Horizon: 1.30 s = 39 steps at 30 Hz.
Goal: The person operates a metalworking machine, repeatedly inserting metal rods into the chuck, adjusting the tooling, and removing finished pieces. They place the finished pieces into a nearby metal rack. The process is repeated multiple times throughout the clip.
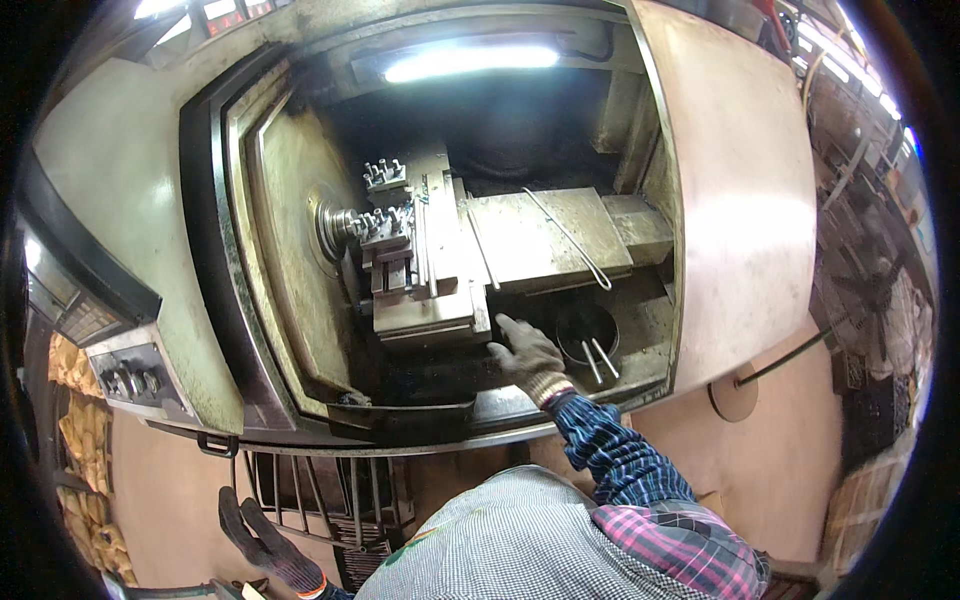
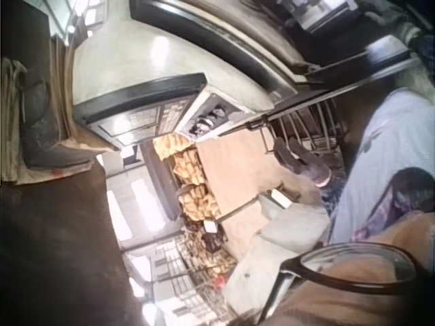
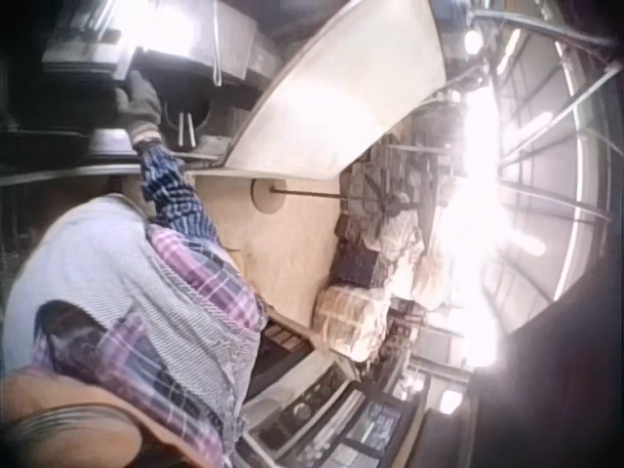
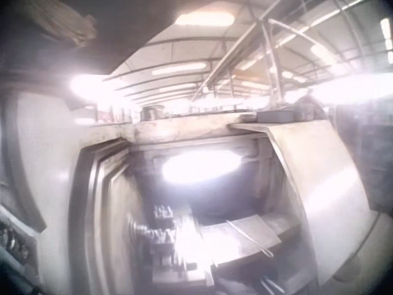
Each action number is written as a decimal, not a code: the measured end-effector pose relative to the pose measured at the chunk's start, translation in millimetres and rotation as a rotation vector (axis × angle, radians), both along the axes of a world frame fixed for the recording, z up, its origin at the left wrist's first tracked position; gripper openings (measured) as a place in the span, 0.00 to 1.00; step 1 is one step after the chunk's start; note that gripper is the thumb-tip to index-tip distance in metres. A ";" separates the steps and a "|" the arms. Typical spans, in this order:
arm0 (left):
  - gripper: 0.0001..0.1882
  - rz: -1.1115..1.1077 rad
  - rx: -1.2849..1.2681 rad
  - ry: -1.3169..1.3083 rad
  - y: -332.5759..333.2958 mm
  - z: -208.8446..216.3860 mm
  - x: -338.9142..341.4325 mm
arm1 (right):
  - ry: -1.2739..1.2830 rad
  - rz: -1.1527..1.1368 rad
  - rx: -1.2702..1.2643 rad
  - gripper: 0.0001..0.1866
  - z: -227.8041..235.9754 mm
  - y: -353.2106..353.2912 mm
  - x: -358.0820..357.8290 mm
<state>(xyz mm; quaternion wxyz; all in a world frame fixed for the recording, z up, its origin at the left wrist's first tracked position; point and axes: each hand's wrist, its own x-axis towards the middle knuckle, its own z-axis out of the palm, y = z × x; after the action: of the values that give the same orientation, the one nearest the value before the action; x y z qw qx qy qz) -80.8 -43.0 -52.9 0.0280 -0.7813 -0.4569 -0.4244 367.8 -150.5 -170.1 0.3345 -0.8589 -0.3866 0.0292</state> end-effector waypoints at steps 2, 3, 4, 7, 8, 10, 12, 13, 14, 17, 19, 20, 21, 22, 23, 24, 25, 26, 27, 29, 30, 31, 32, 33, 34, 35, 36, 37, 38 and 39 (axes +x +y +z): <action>0.19 0.066 -0.094 -0.074 -8.3 13.0 32.5 | -0.151 0.085 0.065 0.35 11.2 32.4 18.2; 0.20 0.031 -0.115 -0.001 -13.7 21.5 43.3 | -0.140 0.135 0.017 0.39 22.4 49.0 24.4; 0.22 -0.004 -0.138 0.073 -19.0 30.6 52.5 | -0.192 0.198 0.031 0.40 24.2 66.8 33.2; 0.26 0.060 -0.214 0.173 -18.3 32.5 71.8 | -0.312 0.347 0.032 0.42 19.9 113.7 53.6; 0.27 0.082 -0.274 0.108 -23.5 44.1 86.9 | -0.250 0.393 -0.024 0.41 18.0 129.9 56.2; 0.27 0.065 -0.274 0.092 -24.2 50.2 96.8 | -0.246 0.412 -0.120 0.41 9.9 153.4 62.0; 0.25 -0.002 -0.160 0.127 -15.0 41.9 98.5 | -0.270 0.391 -0.102 0.41 -2.5 166.1 66.7; 0.22 -0.025 -0.099 0.121 -10.8 36.4 99.6 | -0.255 0.384 -0.107 0.40 -9.2 166.6 68.2; 0.19 -0.016 -0.039 0.057 -8.5 35.3 107.3 | -0.244 0.388 -0.116 0.40 -9.3 167.7 65.6; 0.18 -0.010 0.098 0.032 5.2 30.2 113.0 | -0.281 0.382 0.054 0.37 -15.0 168.5 66.9; 0.17 -0.024 0.167 0.071 18.7 28.3 111.5 | -0.280 0.409 0.057 0.36 -14.2 167.0 70.1; 0.17 -0.035 0.196 0.085 26.3 29.0 112.4 | -0.324 0.435 0.063 0.36 -12.5 165.7 73.3; 0.17 -0.051 0.196 0.075 30.3 31.3 112.7 | -0.367 0.459 0.070 0.36 -10.4 164.6 76.5; 0.17 -0.067 0.197 0.068 33.8 35.4 113.4 | -0.411 0.482 0.076 0.35 -8.4 164.3 77.4; 0.17 -0.081 0.194 0.058 37.3 39.3 114.4 | -0.350 0.465 0.021 0.33 0.6 164.5 77.6; 0.17 -0.067 0.151 0.029 40.5 40.4 112.6 | -0.288 0.447 -0.033 0.32 12.0 163.2 76.3; 0.17 -0.052 0.107 0.000 44.1 40.4 110.5 | -0.226 0.428 -0.086 0.30 19.5 163.1 75.5; 0.17 -0.050 0.150 0.032 48.3 38.0 107.2 | -0.377 0.364 0.156 0.24 24.3 161.4 75.0; 0.17 -0.048 0.193 0.064 53.7 34.6 102.4 | -0.404 0.324 0.407 0.23 31.4 161.9 77.6; 0.18 -0.064 0.249 0.048 61.1 25.2 93.5 | -0.225 0.254 0.564 0.20 61.2 157.5 77.9; 0.18 -0.084 0.264 -0.001 63.6 25.5 93.8 | -0.247 0.177 0.606 0.16 86.9 153.7 74.8; 0.18 -0.075 0.278 -0.039 63.1 27.6 92.9 | -0.274 0.126 0.690 0.15 95.9 156.3 78.0; 0.17 -0.067 0.295 -0.079 62.1 34.1 96.5 | -0.324 0.104 0.682 0.14 108.2 153.8 80.4; 0.17 -0.057 0.309 -0.118 60.3 47.7 104.7 | -0.371 0.084 0.673 0.13 117.8 152.7 81.7; 0.16 -0.057 0.322 -0.163 52.9 63.1 113.4 | -0.313 0.107 0.687 0.10 122.8 156.0 83.9; 0.15 -0.059 0.340 -0.204 48.4 75.6 122.7 | -0.329 0.095 0.619 0.10 123.6 158.2 88.3; 0.14 -0.102 0.322 -0.269 48.0 72.9 122.3 | -0.263 0.080 0.630 0.10 125.2 160.9 90.5; 0.14 -0.154 0.333 -0.258 50.7 72.8 120.6 | -0.198 0.067 0.640 0.11 128.2 164.1 91.9; 0.13 -0.200 0.346 -0.244 53.3 74.0 117.6 | -0.211 0.043 0.591 0.12 133.2 169.1 93.4; 0.13 -0.245 0.359 -0.230 56.1 74.5 114.2 | -0.223 0.019 0.542 0.13 139.7 175.3 96.2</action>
<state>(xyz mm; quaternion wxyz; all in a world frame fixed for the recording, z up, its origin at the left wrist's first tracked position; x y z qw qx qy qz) 33.4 13.0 21.5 0.0625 -0.7600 -0.2761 -0.5850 464.0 24.8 -30.5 0.5070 -0.7324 -0.4227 -0.1669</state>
